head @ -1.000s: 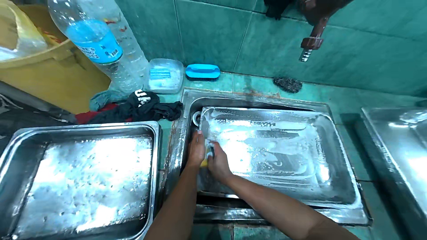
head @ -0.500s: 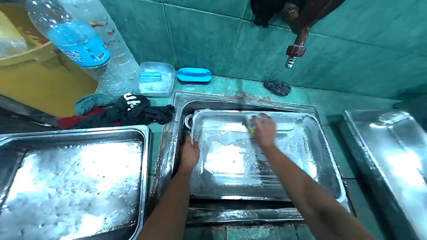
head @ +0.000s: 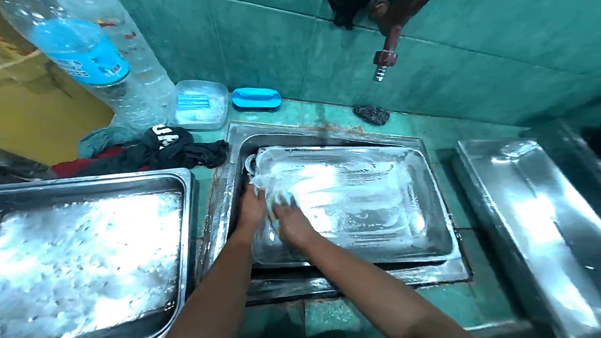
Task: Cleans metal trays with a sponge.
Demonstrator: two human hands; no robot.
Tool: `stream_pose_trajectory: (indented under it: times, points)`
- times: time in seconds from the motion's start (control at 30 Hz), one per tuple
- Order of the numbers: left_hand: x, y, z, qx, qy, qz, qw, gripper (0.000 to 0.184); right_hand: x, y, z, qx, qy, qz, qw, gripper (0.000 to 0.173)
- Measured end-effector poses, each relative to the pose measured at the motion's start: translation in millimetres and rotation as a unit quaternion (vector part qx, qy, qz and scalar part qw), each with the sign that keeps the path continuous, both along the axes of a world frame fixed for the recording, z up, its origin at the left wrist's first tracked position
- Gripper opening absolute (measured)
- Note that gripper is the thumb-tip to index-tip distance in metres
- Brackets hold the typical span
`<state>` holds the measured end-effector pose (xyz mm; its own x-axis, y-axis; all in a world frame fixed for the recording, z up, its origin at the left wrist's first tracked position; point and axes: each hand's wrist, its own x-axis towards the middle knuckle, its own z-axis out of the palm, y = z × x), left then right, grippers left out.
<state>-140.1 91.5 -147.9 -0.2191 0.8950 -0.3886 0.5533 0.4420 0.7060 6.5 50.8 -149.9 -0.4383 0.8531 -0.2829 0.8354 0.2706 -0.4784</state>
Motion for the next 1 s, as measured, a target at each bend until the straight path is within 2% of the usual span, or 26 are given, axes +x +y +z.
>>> stream_pose_trajectory:
  times: [0.1, 0.2, 0.3, 0.37, 0.43, 0.5, 0.57, 0.63, 0.7, 0.8, 0.9, 0.93, 1.0]
  points:
    - [0, 2, -1, 0.006, 0.007, 0.000, 1.000, 0.053, 54, -31, 24, -0.020, -0.032, 0.018, 0.999, 0.053]
    - [1, 2, -1, -0.003, 0.009, 0.000, 1.000, 0.054, 161, -46, 48, 0.033, -0.141, -0.115, 0.983, 0.050]
    - [1, 4, -1, -0.013, 0.019, 0.002, 1.000, 0.053, 249, -26, 51, 0.053, -0.206, -0.279, 0.937, 0.048]
    - [1, 3, 0, -0.015, 0.027, 0.000, 1.000, 0.053, 247, -5, 42, 0.077, -0.187, -0.319, 0.926, 0.046]
    - [1, 3, 1, -0.008, 0.024, -0.001, 1.000, 0.054, 190, 12, 34, 0.072, -0.138, -0.284, 0.946, 0.050]
    - [0, 1, 1, 0.001, 0.017, -0.002, 1.000, 0.054, 109, 12, 23, 0.051, -0.085, -0.205, 0.974, 0.055]
    - [0, -1, 1, 0.009, 0.011, -0.001, 1.000, 0.054, 44, -5, 11, 0.023, -0.029, -0.106, 0.994, 0.052]
    - [1, -1, -2, 0.014, 0.016, 0.003, 1.000, 0.053, 25, -22, 18, -0.051, -0.002, -0.022, 0.998, 0.047]
    - [3, -1, -2, 0.009, 0.019, 0.007, 1.000, 0.053, 62, -32, 30, -0.078, 0.009, -0.043, 0.996, 0.046]
    - [3, 2, -3, 0.004, 0.031, 0.007, 0.999, 0.053, 170, -27, 52, -0.003, -0.032, -0.194, 0.980, 0.046]
    - [3, 6, -5, -0.003, 0.050, 0.003, 0.999, 0.052, 262, 12, 48, 0.066, -0.127, -0.366, 0.920, 0.053]
    - [3, 6, -5, -0.007, 0.055, 0.001, 0.998, 0.052, 274, 30, 43, 0.089, -0.134, -0.404, 0.901, 0.056]
    - [4, 7, -5, -0.008, 0.058, 0.003, 0.998, 0.051, 256, 68, 34, 0.127, -0.092, -0.433, 0.888, 0.059]
